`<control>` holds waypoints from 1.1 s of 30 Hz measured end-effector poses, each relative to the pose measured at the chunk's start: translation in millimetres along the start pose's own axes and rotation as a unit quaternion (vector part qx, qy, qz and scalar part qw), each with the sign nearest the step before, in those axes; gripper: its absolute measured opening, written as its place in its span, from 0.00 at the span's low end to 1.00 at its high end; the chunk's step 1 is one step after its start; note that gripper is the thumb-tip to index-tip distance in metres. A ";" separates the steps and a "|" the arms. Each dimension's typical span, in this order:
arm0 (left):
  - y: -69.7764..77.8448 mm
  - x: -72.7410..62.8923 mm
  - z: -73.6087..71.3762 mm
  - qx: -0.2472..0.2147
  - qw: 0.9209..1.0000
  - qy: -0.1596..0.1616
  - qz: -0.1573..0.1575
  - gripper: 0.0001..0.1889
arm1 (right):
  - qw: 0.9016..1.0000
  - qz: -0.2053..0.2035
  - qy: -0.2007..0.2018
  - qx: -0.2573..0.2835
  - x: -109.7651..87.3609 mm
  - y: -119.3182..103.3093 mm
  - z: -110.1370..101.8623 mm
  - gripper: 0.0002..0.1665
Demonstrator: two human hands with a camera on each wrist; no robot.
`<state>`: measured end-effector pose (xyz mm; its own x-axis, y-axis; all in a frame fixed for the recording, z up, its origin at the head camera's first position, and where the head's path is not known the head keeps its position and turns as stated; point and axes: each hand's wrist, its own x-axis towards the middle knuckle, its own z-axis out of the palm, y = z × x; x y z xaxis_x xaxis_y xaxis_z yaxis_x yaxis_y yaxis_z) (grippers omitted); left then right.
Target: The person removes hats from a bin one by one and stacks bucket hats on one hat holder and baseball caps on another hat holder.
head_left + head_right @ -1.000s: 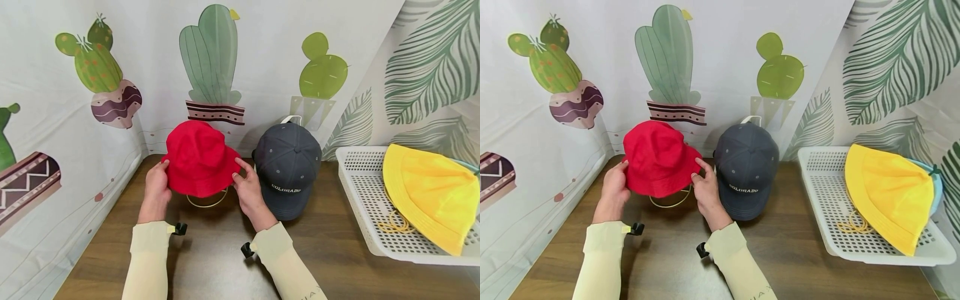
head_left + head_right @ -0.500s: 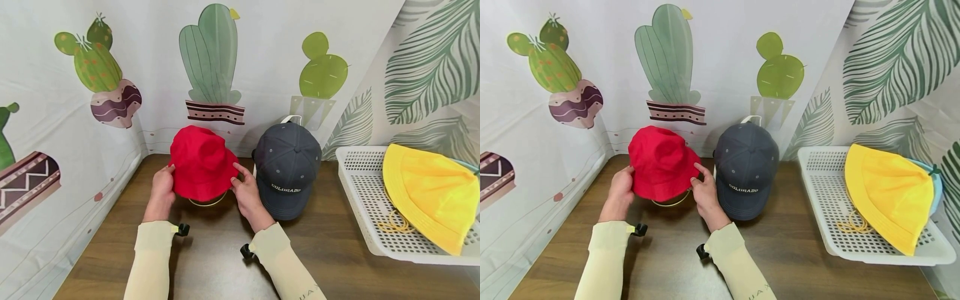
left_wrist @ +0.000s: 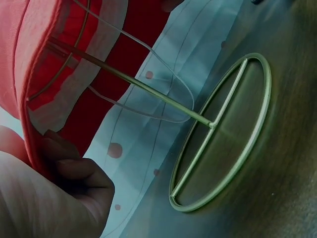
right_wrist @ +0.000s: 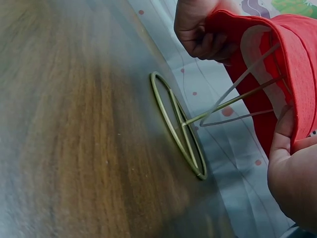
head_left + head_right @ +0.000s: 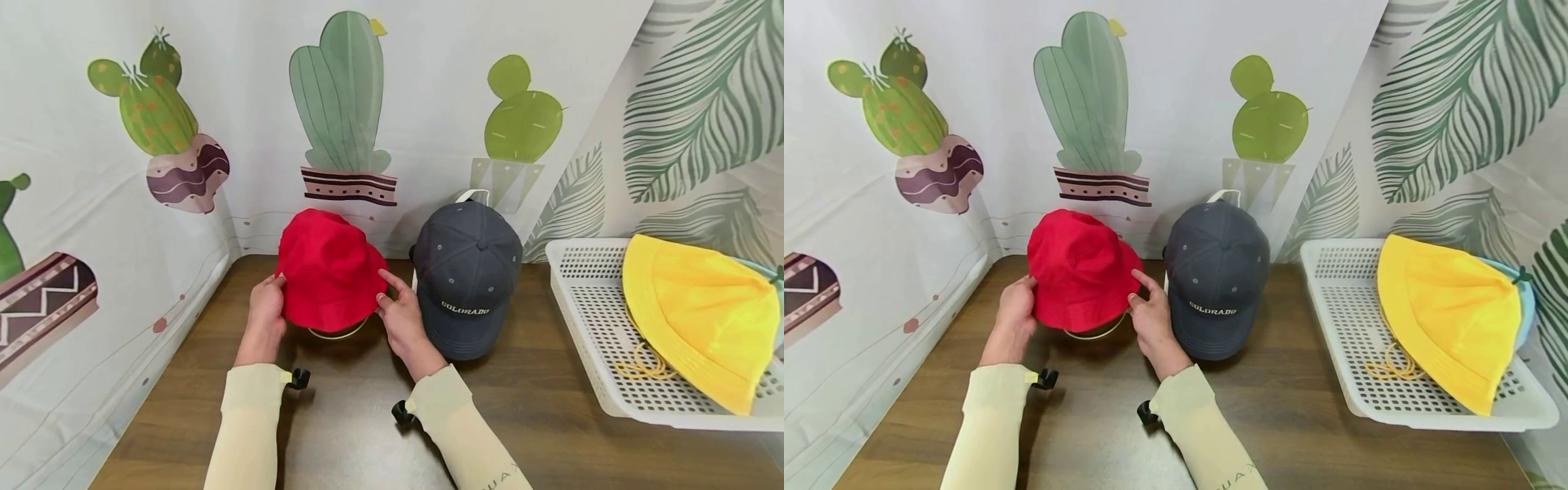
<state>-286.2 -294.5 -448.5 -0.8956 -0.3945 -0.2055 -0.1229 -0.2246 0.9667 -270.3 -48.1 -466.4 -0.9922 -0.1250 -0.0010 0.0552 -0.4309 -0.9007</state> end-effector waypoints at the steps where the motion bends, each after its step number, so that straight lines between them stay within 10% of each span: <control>1: -0.2 0.1 0.0 0.002 1.000 0.001 0.000 0.12 | 1.000 0.000 0.001 -0.001 -0.5 -0.2 0.0 0.32; 33: 3.4 0.4 -2.3 -0.024 0.999 0.006 -0.048 0.23 | 0.999 0.003 -0.004 -0.034 -6.6 -2.8 -0.8 0.31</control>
<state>-285.9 -297.4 -445.7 -0.8759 -0.3794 -0.2980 -0.1865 -0.3034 0.9344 -264.1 -45.4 -464.2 -0.9909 -0.1343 -0.0029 0.0528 -0.3690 -0.9279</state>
